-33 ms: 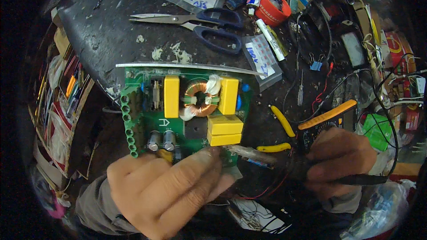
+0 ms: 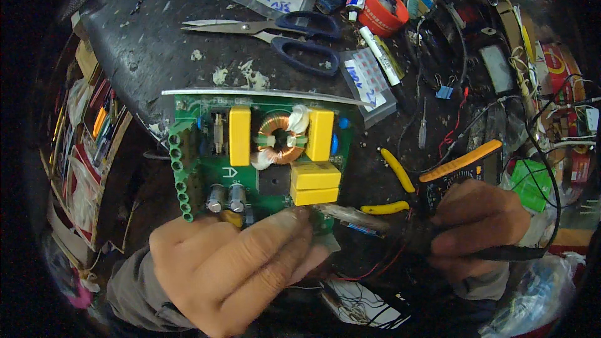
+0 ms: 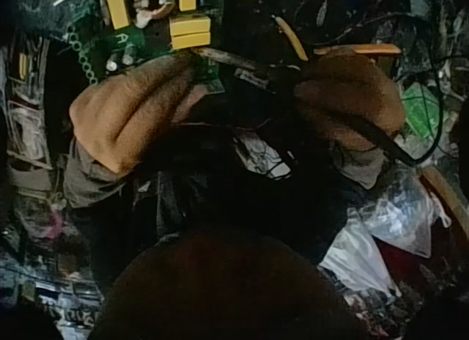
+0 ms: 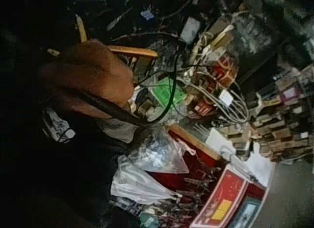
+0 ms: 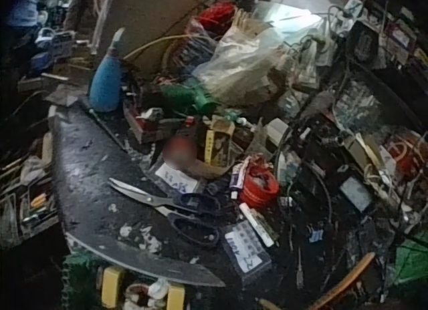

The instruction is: The person disassembles a metal electronics enclosure, removes the circuit board, and uses a soldering iron to rework connections on the board. They handle wires, a soldering iron, and the circuit board throughout the process.

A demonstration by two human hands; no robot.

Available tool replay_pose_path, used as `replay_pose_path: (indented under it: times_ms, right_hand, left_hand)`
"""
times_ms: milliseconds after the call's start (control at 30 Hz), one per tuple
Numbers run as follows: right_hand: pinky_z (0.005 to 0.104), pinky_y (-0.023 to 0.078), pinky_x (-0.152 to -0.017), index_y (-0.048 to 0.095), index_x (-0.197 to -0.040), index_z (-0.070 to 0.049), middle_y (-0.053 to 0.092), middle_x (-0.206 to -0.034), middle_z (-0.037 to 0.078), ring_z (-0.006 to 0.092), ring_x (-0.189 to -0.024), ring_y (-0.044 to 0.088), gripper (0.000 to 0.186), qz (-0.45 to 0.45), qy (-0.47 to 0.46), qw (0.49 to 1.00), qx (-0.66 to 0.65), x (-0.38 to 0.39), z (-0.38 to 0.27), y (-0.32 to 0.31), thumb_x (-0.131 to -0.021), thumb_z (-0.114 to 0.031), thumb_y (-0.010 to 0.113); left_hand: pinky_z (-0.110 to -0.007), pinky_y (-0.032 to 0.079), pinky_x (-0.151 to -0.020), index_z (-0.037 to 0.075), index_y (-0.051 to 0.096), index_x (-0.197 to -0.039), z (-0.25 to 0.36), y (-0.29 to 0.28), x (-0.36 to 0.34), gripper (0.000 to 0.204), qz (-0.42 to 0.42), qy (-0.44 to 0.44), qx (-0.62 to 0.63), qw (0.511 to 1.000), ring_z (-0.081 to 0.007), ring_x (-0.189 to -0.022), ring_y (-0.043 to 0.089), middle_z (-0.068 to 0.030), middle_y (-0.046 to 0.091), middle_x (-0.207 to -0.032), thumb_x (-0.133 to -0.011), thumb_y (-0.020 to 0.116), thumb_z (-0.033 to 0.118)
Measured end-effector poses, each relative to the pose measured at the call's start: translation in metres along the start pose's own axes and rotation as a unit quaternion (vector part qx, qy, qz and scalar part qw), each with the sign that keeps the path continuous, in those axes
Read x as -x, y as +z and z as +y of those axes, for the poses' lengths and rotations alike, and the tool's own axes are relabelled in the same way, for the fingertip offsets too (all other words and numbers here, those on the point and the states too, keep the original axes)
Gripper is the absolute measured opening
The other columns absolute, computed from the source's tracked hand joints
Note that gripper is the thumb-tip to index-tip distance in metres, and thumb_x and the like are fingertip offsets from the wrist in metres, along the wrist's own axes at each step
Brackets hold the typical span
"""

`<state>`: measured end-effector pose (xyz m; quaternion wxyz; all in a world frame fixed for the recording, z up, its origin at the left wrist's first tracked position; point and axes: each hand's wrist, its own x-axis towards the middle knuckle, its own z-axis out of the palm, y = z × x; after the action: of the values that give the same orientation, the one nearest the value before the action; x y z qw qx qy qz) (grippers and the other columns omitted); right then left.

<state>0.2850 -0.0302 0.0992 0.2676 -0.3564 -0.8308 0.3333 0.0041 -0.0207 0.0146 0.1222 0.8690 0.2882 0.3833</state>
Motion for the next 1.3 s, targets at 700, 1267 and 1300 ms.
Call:
replay_pose_path:
  times_ms: [700, 1267, 1300]
  right_hand:
    - [0.0313, 0.050, -0.056, 0.068, -0.089, -0.005, 0.064, -0.084, 0.015, 0.0216, -0.065, 0.063, 0.036, -0.032, -0.019, 0.999, 0.002, -0.001, 0.004, -0.001, -0.059, -0.003, 0.086]
    - [0.0346, 0.049, -0.069, 0.061, -0.095, -0.003, 0.062, -0.084, 0.013, 0.0238, -0.074, 0.060, 0.025, 0.205, 0.052, 0.973, 0.097, 0.031, -0.019, 0.006, -0.081, -0.020, 0.074]
    - [0.0342, 0.049, -0.070, 0.061, -0.097, -0.003, 0.061, -0.085, 0.013, 0.0235, -0.075, 0.059, 0.026, 0.222, 0.062, 0.969, 0.088, 0.032, -0.022, 0.006, -0.082, -0.021, 0.074]
  left_hand:
    - [-0.028, 0.047, -0.051, 0.010, 0.069, -0.081, 0.005, -0.001, 0.004, 0.024, 0.011, -0.056, 0.025, 0.998, -0.0172, -0.062, 0.067, -0.0046, 0.071, -0.080, -0.064, 0.086, 0.013]
    - [-0.035, 0.053, -0.071, 0.004, 0.067, -0.092, -0.040, -0.029, -0.044, 0.021, -0.018, -0.001, 0.088, 0.996, -0.0294, -0.081, 0.065, -0.0139, 0.066, -0.089, -0.072, 0.073, 0.001]
    - [-0.035, 0.053, -0.071, 0.005, 0.068, -0.094, -0.045, -0.035, -0.057, 0.021, -0.040, 0.023, 0.095, 0.994, -0.0300, -0.081, 0.065, -0.0137, 0.067, -0.089, -0.073, 0.073, 0.003]
